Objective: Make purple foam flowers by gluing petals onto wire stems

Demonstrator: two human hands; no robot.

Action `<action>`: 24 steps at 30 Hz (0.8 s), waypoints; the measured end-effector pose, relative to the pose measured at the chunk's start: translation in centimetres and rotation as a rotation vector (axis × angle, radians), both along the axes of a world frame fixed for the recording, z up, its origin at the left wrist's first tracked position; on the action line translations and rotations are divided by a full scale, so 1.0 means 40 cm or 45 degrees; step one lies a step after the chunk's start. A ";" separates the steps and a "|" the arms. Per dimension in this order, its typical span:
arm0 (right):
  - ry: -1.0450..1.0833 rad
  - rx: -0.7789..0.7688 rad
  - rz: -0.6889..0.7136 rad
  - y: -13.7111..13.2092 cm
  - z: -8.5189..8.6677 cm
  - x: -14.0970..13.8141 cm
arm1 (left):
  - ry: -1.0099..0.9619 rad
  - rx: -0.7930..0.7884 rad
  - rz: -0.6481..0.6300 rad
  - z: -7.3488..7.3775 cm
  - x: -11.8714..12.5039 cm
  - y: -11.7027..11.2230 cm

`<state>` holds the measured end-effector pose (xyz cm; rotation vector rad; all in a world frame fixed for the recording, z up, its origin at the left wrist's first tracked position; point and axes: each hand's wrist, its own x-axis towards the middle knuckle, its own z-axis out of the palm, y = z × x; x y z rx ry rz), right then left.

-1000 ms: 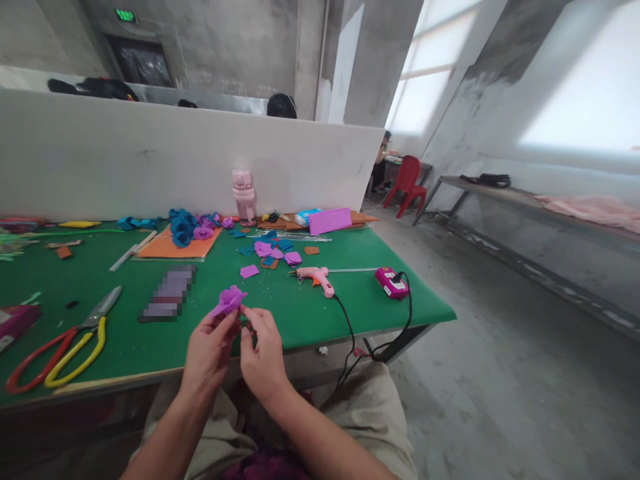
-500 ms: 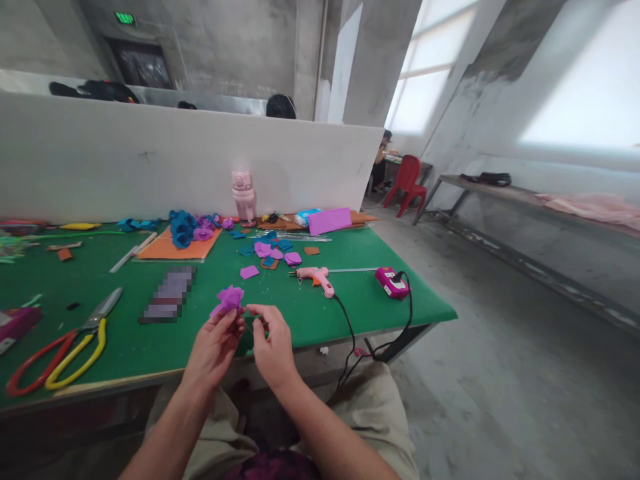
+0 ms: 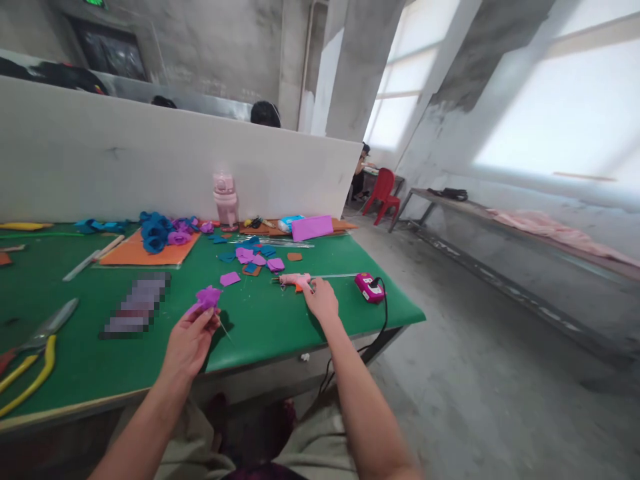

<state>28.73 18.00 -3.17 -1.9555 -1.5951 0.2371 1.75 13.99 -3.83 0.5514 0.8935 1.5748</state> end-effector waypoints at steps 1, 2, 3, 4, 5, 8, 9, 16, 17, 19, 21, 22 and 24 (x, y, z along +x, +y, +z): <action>0.020 -0.118 0.009 0.012 -0.001 0.006 | 0.002 0.004 -0.002 -0.003 0.000 -0.001; 0.051 -0.207 0.013 0.022 -0.002 0.008 | 0.003 0.003 -0.004 -0.005 0.001 -0.001; 0.085 -0.265 0.008 0.031 -0.004 0.009 | 0.004 0.002 -0.008 -0.008 0.001 -0.001; 0.120 -0.295 -0.005 0.039 -0.005 0.009 | 0.007 0.002 -0.012 -0.010 0.001 -0.001; 0.153 -0.304 -0.013 0.045 -0.007 0.009 | 0.011 0.005 -0.016 -0.012 0.001 0.000; 0.266 -0.269 -0.007 0.049 -0.008 0.002 | 0.008 0.019 -0.025 -0.018 0.001 0.002; 0.319 -0.251 -0.004 0.045 -0.007 -0.004 | 0.003 0.021 -0.028 -0.020 0.001 0.002; 1.531 -0.061 0.168 -0.051 0.051 -0.088 | -0.014 0.039 -0.050 -0.028 -0.001 0.002; 1.757 -0.115 0.208 -0.065 0.061 -0.099 | -0.016 0.040 -0.050 -0.029 -0.001 0.002; 2.058 -0.308 0.299 -0.091 0.075 -0.118 | -0.023 0.040 -0.046 -0.030 0.000 0.002; 2.184 -0.440 0.339 -0.114 0.079 -0.133 | -0.030 0.046 -0.037 -0.031 0.001 0.002; 2.203 -0.458 0.358 -0.124 0.078 -0.139 | -0.033 0.051 -0.031 -0.032 0.002 0.002; 2.187 -0.437 0.427 -0.145 0.073 -0.151 | -0.035 0.062 -0.020 -0.033 0.004 0.002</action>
